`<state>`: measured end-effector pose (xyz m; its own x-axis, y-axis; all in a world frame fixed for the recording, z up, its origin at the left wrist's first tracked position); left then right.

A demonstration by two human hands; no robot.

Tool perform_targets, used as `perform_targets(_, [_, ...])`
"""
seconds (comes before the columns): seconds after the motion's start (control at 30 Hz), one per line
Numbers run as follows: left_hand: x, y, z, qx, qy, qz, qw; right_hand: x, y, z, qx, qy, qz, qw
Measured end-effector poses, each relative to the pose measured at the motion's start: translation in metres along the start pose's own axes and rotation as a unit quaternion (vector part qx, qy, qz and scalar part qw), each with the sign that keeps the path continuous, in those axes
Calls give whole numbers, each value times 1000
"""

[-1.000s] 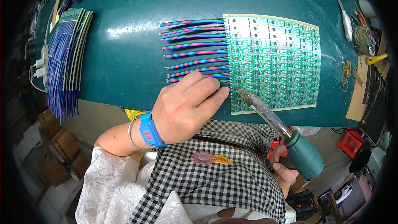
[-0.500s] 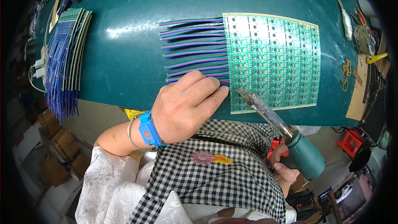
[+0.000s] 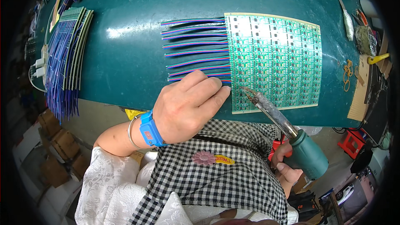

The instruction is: The recorder is soldering rainbow-colored ribbon cables onto a green printed circuit board (PCB) using a soldering iron.

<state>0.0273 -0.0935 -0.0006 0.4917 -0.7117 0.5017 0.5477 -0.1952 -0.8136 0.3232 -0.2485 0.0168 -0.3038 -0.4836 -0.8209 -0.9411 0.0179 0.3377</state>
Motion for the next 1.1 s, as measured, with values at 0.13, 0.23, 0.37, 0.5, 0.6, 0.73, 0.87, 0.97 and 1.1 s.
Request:
perform_targets(0.13, [2, -1, -1, 3, 2, 8, 1000, -1, 3, -5, 39, 28, -1, 999])
perform_targets(0.23, [1, -1, -2, -2, -6, 10, 1000, 2, -6, -4, 26, 31, -86, 996])
perform_targets(0.37, [2, -2, -1, -13, -2, 12, 1000, 4, -8, -7, 12, 25, -58, 998])
perform_targets(0.5, [2, -2, -1, -16, 3, 7, 1000, 26, -37, -24, 43, 16, -225, 973])
perform_targets(0.6, [3, -3, -2, -19, 2, 9, 1000, 38, -50, -29, 51, 3, -243, 969])
perform_targets(0.73, [3, -3, 0, -29, 14, 10, 999, 48, -59, -35, 14, 0, -307, 952])
perform_targets(0.87, [3, -4, 1, -36, 23, 23, 999, 43, -60, -31, -21, -9, -343, 939])
perform_targets(0.97, [4, -4, -3, -28, 19, 33, 999, 18, -33, -15, 10, 55, -138, 989])
perform_targets(1.1, [4, -4, 0, -41, 27, 30, 998, 9, -15, -11, 42, 51, -63, 996])
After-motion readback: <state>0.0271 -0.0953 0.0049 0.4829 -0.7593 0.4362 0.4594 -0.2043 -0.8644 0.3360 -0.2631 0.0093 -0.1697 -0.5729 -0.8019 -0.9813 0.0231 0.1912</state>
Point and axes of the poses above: each hand's wrist, its own z-axis towards the middle knuckle, its own y-axis out of the palm, x = y × z, the point moved 1 cm from there along z, towards the middle knuckle, and after that the axes turned 9 degrees about -x, right-handed, at the moved point
